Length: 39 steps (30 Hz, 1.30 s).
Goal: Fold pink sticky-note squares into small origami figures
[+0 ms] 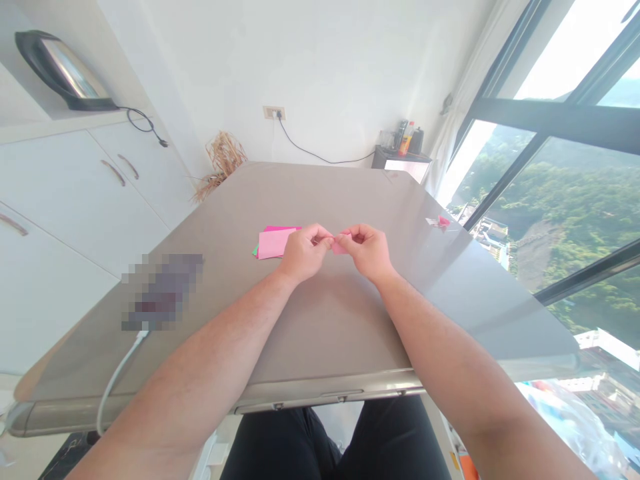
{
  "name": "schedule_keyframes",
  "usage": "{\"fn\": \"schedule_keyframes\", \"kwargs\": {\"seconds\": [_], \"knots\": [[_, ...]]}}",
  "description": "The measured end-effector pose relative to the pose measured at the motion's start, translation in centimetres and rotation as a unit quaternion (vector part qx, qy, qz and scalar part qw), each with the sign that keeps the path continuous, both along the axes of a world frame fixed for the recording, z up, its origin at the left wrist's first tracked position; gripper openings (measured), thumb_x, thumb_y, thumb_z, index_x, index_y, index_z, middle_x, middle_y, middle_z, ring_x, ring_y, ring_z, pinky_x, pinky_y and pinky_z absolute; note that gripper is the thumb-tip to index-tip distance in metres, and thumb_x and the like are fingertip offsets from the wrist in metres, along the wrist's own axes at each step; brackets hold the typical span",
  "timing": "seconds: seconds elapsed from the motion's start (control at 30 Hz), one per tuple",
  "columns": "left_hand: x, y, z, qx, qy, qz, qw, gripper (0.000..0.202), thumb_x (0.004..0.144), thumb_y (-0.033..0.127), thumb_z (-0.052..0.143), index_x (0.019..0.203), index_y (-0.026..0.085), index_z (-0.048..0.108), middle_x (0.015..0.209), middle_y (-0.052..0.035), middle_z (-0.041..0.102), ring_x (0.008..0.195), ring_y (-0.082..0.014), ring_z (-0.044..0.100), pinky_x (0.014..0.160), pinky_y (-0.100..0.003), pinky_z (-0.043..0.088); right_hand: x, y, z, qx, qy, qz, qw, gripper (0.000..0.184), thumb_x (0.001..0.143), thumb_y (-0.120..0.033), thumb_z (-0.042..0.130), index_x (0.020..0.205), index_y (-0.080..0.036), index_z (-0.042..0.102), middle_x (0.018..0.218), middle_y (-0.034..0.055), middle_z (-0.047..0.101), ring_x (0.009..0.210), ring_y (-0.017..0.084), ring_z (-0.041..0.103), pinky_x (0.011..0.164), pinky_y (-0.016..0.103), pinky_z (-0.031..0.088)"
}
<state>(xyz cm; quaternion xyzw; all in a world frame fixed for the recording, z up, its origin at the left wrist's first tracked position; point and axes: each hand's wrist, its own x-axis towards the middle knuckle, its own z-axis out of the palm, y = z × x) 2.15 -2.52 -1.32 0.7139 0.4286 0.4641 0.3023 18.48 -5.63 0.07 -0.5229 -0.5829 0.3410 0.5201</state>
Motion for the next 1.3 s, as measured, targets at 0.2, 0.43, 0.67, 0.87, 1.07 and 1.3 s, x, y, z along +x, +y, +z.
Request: {"fn": "schedule_keyframes", "kwargs": {"seconds": [0.2, 0.43, 0.67, 0.87, 1.07, 1.3], "knots": [[-0.1, 0.0, 0.3, -0.022, -0.014, 0.010, 1.000, 0.016, 0.081, 0.033, 0.064, 0.074, 0.019, 0.063, 0.074, -0.0018, 0.069, 0.069, -0.0152, 0.060, 0.065, -0.029, 0.045, 0.0, 0.1, 0.1, -0.015, 0.018, -0.007, 1.000, 0.022, 0.074, -0.041, 0.073, 0.081, -0.020, 0.072, 0.078, 0.0047, 0.077, 0.074, 0.018, 0.068, 0.067, 0.030, 0.050], [-0.3, 0.1, 0.2, -0.017, -0.006, 0.012, 1.000, 0.014, 0.081, 0.033, 0.062, 0.076, 0.020, 0.063, 0.075, -0.0018, 0.069, 0.068, -0.0154, 0.060, 0.065, -0.030, 0.045, 0.2, 0.4, 0.1, -0.023, 0.007, -0.012, 1.000, 0.024, 0.074, -0.043, 0.074, 0.081, -0.020, 0.075, 0.078, 0.0038, 0.076, 0.070, 0.017, 0.065, 0.066, 0.030, 0.049], [-0.4, 0.0, 0.4, 0.000, 0.009, 0.029, 1.000, 0.014, 0.082, 0.032, 0.061, 0.076, 0.019, 0.063, 0.075, -0.0016, 0.069, 0.069, -0.0155, 0.060, 0.065, -0.030, 0.045, 0.3, 0.2, 0.3, -0.026, -0.001, -0.020, 0.999, 0.025, 0.071, -0.043, 0.076, 0.079, -0.019, 0.075, 0.079, 0.0038, 0.075, 0.069, 0.016, 0.063, 0.063, 0.029, 0.048], [-0.6, 0.3, 0.3, -0.007, 0.012, 0.032, 0.999, 0.015, 0.082, 0.033, 0.061, 0.075, 0.020, 0.063, 0.073, -0.0016, 0.069, 0.067, -0.0151, 0.059, 0.062, -0.029, 0.043, 0.5, 0.1, 0.4, -0.016, -0.010, -0.005, 1.000, 0.022, 0.074, -0.041, 0.073, 0.080, -0.020, 0.078, 0.080, 0.0043, 0.076, 0.074, 0.017, 0.065, 0.068, 0.030, 0.049], [-0.6, 0.2, 0.5, -0.023, 0.016, 0.011, 1.000, 0.014, 0.081, 0.032, 0.061, 0.075, 0.020, 0.063, 0.072, -0.0016, 0.069, 0.067, -0.0159, 0.061, 0.062, -0.029, 0.044, 1.0, 0.4, 0.2, -0.002, 0.002, 0.008, 1.000, 0.019, 0.074, -0.039, 0.072, 0.074, -0.020, 0.076, 0.074, 0.0028, 0.073, 0.071, 0.017, 0.063, 0.066, 0.030, 0.049], [-0.5, 0.1, 0.6, -0.031, 0.013, 0.017, 0.999, 0.012, 0.081, 0.029, 0.061, 0.073, 0.020, 0.063, 0.072, -0.0017, 0.069, 0.068, -0.0166, 0.061, 0.062, -0.030, 0.045, 0.8, 0.4, 0.1, -0.010, 0.001, 0.012, 1.000, 0.024, 0.073, -0.043, 0.074, 0.078, -0.020, 0.075, 0.077, 0.0031, 0.073, 0.071, 0.016, 0.062, 0.066, 0.030, 0.048]]}}
